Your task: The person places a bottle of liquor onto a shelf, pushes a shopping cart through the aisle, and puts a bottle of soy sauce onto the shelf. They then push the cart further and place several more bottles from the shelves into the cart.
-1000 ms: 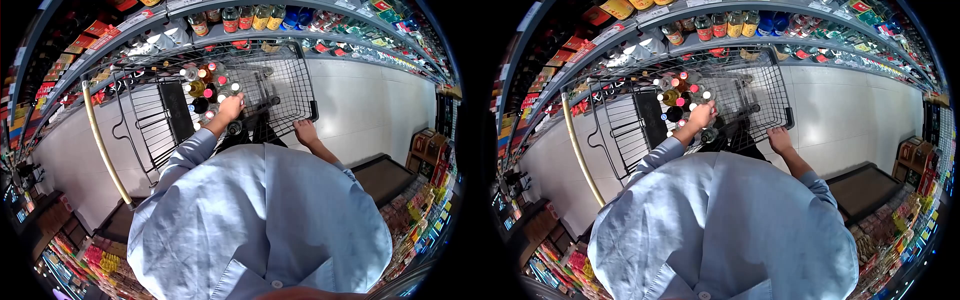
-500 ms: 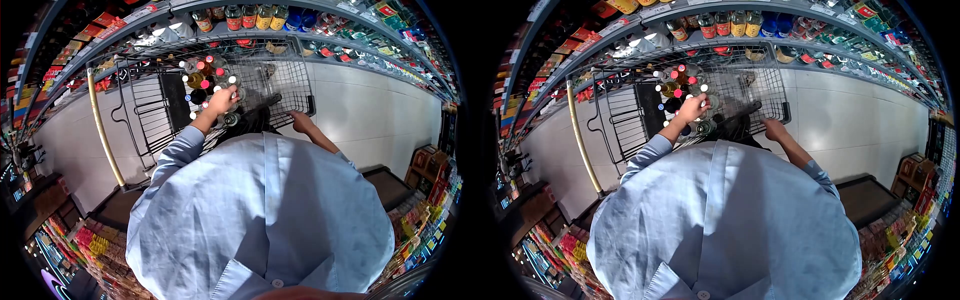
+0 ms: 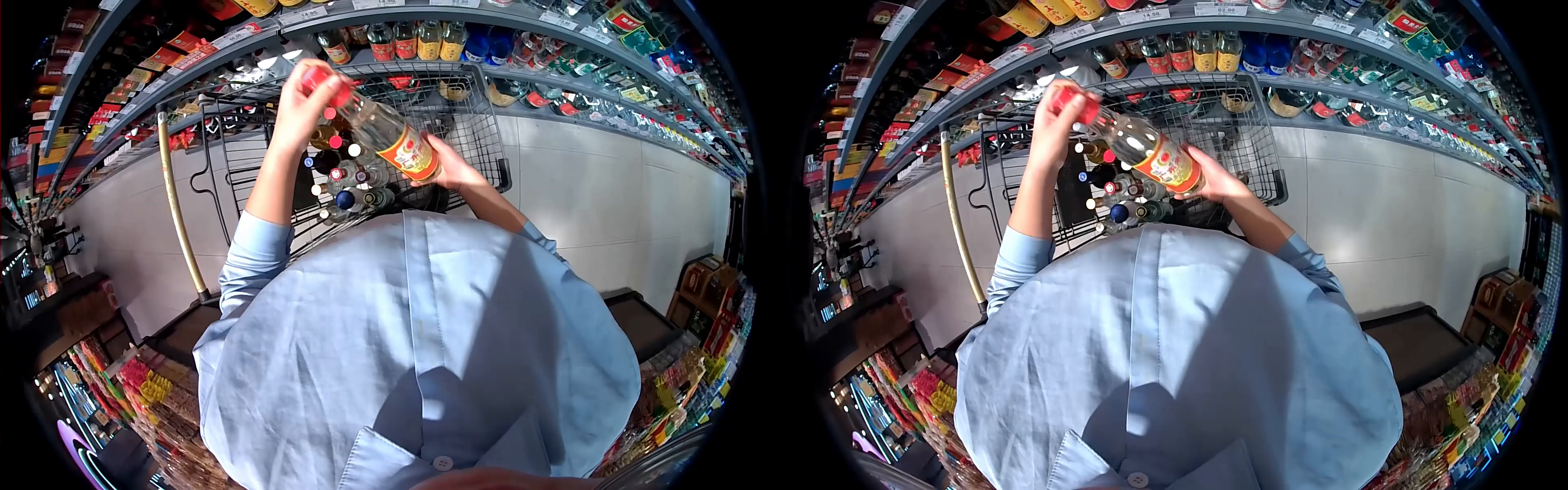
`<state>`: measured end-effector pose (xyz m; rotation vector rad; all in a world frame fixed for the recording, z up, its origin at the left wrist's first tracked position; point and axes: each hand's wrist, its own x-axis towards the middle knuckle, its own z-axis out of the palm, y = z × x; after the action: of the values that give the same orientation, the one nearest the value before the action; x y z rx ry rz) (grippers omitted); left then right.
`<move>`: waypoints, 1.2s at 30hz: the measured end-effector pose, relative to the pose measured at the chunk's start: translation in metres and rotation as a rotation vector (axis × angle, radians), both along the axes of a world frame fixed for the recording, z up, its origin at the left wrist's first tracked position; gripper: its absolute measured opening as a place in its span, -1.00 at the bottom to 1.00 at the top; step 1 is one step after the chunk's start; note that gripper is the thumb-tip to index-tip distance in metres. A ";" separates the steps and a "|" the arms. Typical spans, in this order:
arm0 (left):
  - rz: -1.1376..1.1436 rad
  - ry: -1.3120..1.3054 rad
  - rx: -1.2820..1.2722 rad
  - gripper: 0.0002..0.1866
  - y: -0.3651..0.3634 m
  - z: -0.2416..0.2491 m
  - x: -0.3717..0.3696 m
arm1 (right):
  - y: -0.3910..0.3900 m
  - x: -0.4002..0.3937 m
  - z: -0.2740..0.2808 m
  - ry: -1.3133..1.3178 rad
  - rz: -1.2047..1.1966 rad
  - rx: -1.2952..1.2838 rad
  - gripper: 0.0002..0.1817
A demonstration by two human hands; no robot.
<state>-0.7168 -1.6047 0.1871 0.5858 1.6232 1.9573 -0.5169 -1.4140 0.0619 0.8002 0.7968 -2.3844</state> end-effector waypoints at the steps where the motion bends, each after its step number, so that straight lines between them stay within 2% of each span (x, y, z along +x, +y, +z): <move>1: 0.089 -0.146 0.140 -0.81 0.005 -0.003 -0.008 | -0.001 -0.005 0.011 0.080 0.059 -0.016 -0.35; 3: 0.113 -0.450 0.429 -0.81 0.026 -0.004 -0.004 | -0.008 -0.018 0.045 0.035 0.073 0.021 -0.33; 4: 0.185 -0.483 0.400 -0.82 0.034 0.003 -0.001 | -0.009 -0.022 0.054 0.027 0.083 0.039 -0.32; 8: 0.193 -0.449 0.391 -0.78 0.040 0.016 -0.012 | -0.003 -0.022 0.082 0.093 0.052 0.097 -0.34; 10: 0.157 -0.544 0.468 -0.74 0.045 0.027 -0.012 | 0.000 -0.016 0.095 0.127 0.025 0.135 -0.35; 13: 0.111 -0.534 0.612 -0.72 0.043 0.039 -0.019 | 0.005 -0.013 0.118 0.175 -0.050 0.202 -0.37; 17: 0.070 -0.496 0.792 -0.72 0.045 0.047 -0.027 | 0.019 -0.018 0.137 0.214 -0.160 0.030 -0.39; 19: 0.107 -0.472 0.759 -0.73 0.052 0.059 -0.022 | 0.022 -0.018 0.139 0.213 -0.165 -0.134 -0.40; 25: 0.131 -0.358 0.645 -0.86 0.067 0.082 0.007 | 0.025 -0.018 0.130 0.119 -0.258 -0.085 -0.46; 29: 0.077 -0.227 0.597 -0.81 0.072 0.087 0.027 | 0.029 -0.012 0.110 0.134 -0.236 -0.158 -0.42; 35: 0.026 -0.183 0.612 -0.78 0.076 0.086 0.042 | 0.024 -0.004 0.111 0.040 -0.236 -0.191 -0.35; 36: 0.022 -0.166 0.592 -0.78 0.078 0.088 0.045 | 0.027 -0.005 0.105 0.039 -0.217 -0.232 -0.44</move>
<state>-0.6720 -1.5268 0.2746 0.5989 0.9411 2.4367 -0.5216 -1.3865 0.1666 0.7796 0.4540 -2.6302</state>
